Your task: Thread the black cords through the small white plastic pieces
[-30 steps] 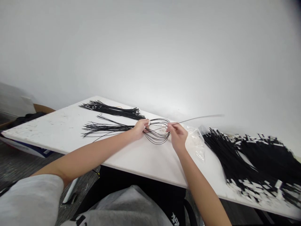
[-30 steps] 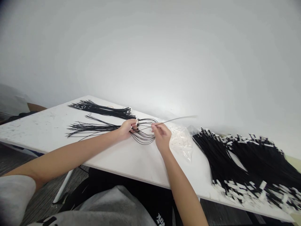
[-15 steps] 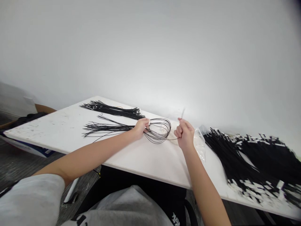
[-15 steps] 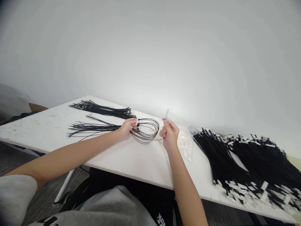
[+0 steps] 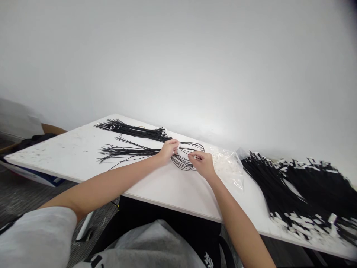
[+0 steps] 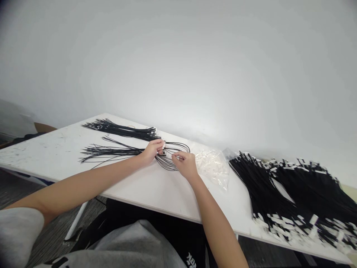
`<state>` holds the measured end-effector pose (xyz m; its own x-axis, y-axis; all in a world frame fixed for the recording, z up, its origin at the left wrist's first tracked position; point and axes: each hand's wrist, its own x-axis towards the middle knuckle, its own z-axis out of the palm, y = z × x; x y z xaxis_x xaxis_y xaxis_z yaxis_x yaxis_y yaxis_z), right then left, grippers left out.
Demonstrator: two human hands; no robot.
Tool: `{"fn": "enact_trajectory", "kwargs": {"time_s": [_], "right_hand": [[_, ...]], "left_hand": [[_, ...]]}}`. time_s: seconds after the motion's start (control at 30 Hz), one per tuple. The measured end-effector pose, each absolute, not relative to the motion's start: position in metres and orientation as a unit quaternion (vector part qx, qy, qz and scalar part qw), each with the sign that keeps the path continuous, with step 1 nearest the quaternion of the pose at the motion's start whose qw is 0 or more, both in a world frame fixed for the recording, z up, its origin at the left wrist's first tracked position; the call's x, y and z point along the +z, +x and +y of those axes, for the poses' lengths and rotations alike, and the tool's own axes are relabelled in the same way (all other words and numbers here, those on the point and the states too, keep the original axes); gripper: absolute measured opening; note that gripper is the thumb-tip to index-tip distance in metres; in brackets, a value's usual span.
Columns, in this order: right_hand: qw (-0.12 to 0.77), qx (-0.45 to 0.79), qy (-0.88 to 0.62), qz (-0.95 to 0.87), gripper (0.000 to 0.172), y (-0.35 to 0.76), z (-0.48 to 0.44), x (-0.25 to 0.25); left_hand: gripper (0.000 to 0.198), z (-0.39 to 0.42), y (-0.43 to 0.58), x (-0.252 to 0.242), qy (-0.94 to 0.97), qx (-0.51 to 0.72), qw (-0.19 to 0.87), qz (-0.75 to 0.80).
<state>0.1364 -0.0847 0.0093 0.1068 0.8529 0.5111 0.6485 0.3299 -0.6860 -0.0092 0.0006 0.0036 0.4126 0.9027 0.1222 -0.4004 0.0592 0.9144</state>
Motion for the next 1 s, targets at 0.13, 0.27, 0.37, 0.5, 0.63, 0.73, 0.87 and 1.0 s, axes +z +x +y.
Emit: {"fn": "enact_trajectory", "kwargs": {"time_s": [0.13, 0.27, 0.37, 0.5, 0.63, 0.73, 0.87, 1.0], "right_hand": [[0.475, 0.091, -0.567, -0.667, 0.016, 0.1366, -0.0847, 0.009], [0.464, 0.053, -0.559, -0.685, 0.017, 0.1377, -0.0839, 0.0072], [0.447, -0.009, -0.535, -0.717, 0.019, 0.1382, -0.0841, 0.0072], [0.402, -0.087, -0.509, -0.756, 0.024, 0.1373, -0.0849, 0.0075], [0.375, -0.145, -0.504, -0.765, 0.026, 0.1358, -0.0853, 0.0063], [0.359, -0.182, -0.501, -0.766, 0.026, 0.1352, -0.0853, 0.0054], [0.356, -0.213, -0.495, -0.763, 0.024, 0.1357, -0.0848, 0.0043], [0.372, -0.231, -0.489, -0.755, 0.025, 0.1366, -0.0833, 0.0026]], "left_hand": [[0.023, 0.0051, -0.0086, -0.001, 0.508, 0.479, 0.674, 0.241], [0.022, 0.0057, -0.0086, -0.0013, 0.515, 0.477, 0.669, 0.244], [0.021, 0.0049, -0.0085, -0.0004, 0.521, 0.478, 0.662, 0.249], [0.021, 0.0038, -0.0082, 0.0009, 0.523, 0.481, 0.655, 0.259], [0.02, 0.0029, -0.0083, 0.0023, 0.532, 0.478, 0.644, 0.272], [0.02, 0.0031, -0.0084, 0.0021, 0.544, 0.478, 0.63, 0.28], [0.023, 0.005, -0.0079, -0.0001, 0.546, 0.479, 0.628, 0.28], [0.024, 0.0061, -0.0073, -0.0018, 0.55, 0.473, 0.632, 0.272]]}}
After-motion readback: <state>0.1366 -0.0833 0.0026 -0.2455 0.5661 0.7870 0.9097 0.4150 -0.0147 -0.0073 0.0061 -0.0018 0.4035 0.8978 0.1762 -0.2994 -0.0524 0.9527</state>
